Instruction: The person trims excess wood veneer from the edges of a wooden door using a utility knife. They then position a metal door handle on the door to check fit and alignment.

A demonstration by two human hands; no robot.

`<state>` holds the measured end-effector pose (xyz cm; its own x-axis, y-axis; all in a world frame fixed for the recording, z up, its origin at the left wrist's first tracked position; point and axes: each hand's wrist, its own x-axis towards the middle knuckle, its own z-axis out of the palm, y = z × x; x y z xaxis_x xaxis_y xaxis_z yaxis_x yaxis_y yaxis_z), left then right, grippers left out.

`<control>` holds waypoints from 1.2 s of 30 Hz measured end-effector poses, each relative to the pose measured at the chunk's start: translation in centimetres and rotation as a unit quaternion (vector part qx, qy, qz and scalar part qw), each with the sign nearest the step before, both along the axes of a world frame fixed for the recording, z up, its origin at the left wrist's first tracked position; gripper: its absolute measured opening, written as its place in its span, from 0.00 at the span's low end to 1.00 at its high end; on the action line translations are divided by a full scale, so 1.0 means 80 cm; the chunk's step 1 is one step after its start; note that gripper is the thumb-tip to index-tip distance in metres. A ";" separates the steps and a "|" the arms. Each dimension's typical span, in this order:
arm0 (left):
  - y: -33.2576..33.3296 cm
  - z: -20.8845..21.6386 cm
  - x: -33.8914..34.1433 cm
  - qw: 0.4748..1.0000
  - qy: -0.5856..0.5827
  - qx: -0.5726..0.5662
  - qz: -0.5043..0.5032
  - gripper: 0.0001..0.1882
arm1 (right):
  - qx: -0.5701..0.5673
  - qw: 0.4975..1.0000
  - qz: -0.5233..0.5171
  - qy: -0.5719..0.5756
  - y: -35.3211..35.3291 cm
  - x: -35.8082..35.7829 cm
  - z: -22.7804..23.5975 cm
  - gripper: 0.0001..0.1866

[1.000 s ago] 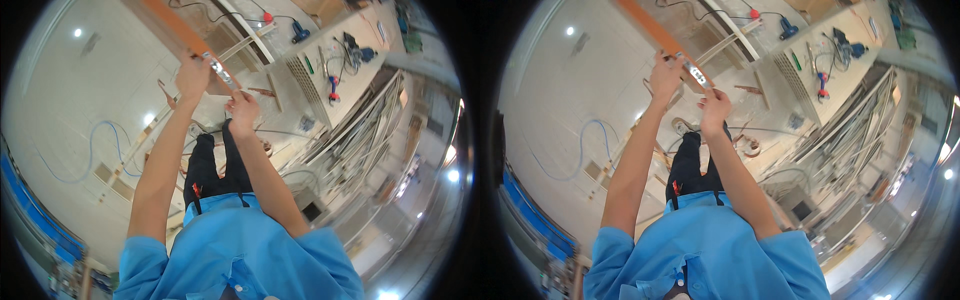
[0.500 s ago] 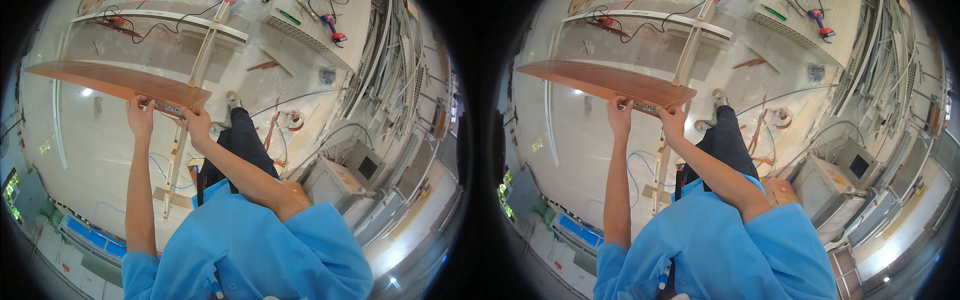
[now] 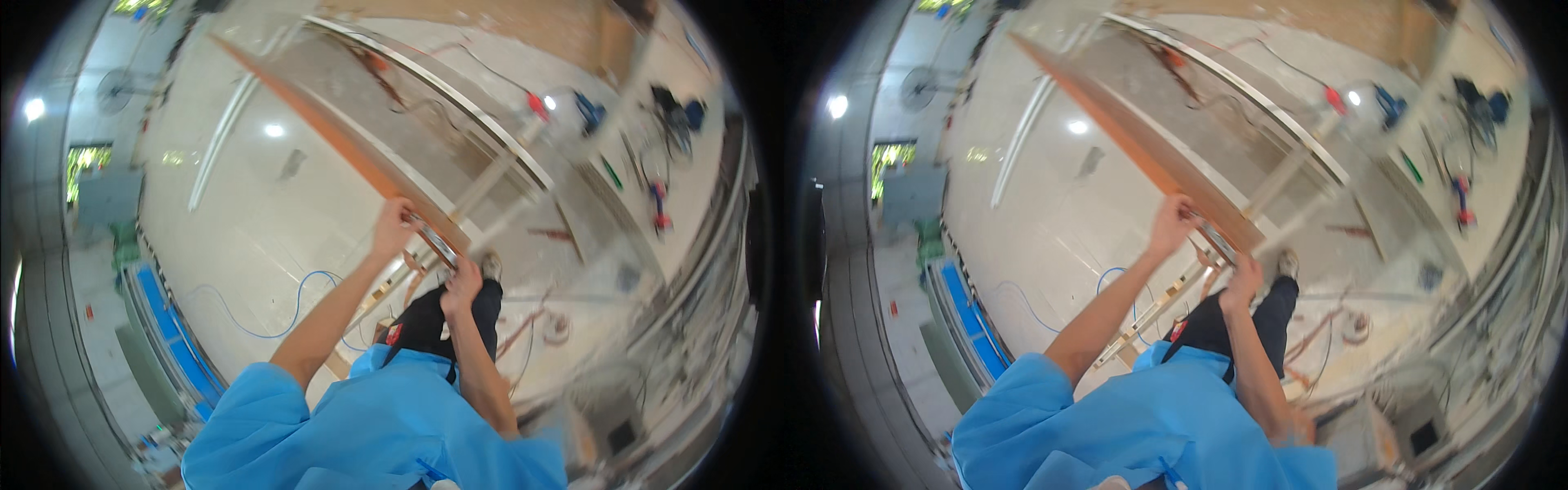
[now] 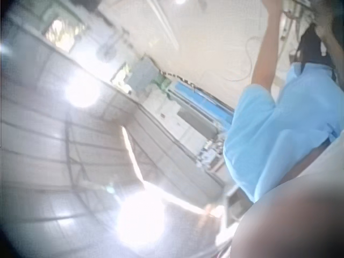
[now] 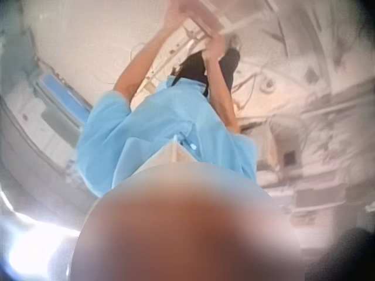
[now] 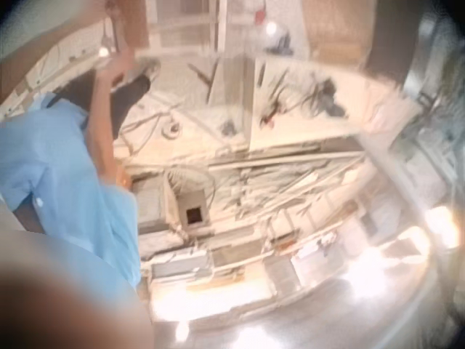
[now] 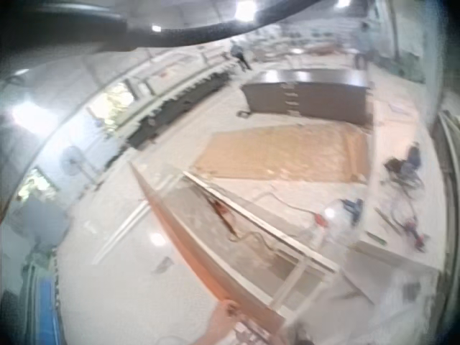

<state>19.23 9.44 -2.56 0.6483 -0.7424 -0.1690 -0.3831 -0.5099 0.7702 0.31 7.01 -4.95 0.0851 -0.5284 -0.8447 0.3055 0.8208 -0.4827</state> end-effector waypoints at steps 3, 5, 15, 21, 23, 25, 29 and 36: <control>-0.004 0.006 -0.005 1.000 0.018 0.005 0.020 0.21 | 0.014 1.000 0.001 0.005 -0.005 -0.004 0.001 0.05; -0.007 0.012 -0.006 1.000 0.015 0.013 0.020 0.21 | -0.025 1.000 0.002 -0.010 -0.007 -0.005 0.003 0.05; -0.005 0.016 0.007 0.995 0.088 0.033 -0.009 0.19 | -0.185 0.969 0.114 0.122 -0.010 0.001 0.048 0.11; -0.002 -0.004 -0.025 0.985 0.156 0.028 0.062 0.15 | -0.222 0.903 0.336 0.151 -0.028 -0.010 0.051 0.21; 0.004 0.006 -0.028 0.903 0.393 0.110 0.137 0.15 | -0.281 0.836 0.410 0.230 -0.041 0.002 0.060 0.25; 0.009 0.037 -0.031 0.826 0.535 0.112 0.139 0.22 | -0.288 0.842 0.385 0.243 -0.047 0.025 0.090 0.22; 0.012 0.111 -0.042 0.683 0.707 -0.090 0.160 0.22 | -0.407 0.791 0.371 0.267 -0.043 0.070 0.183 0.21; 0.023 0.167 0.005 0.717 0.665 -0.200 0.056 0.17 | -0.458 0.779 0.408 0.131 -0.028 0.017 0.231 0.25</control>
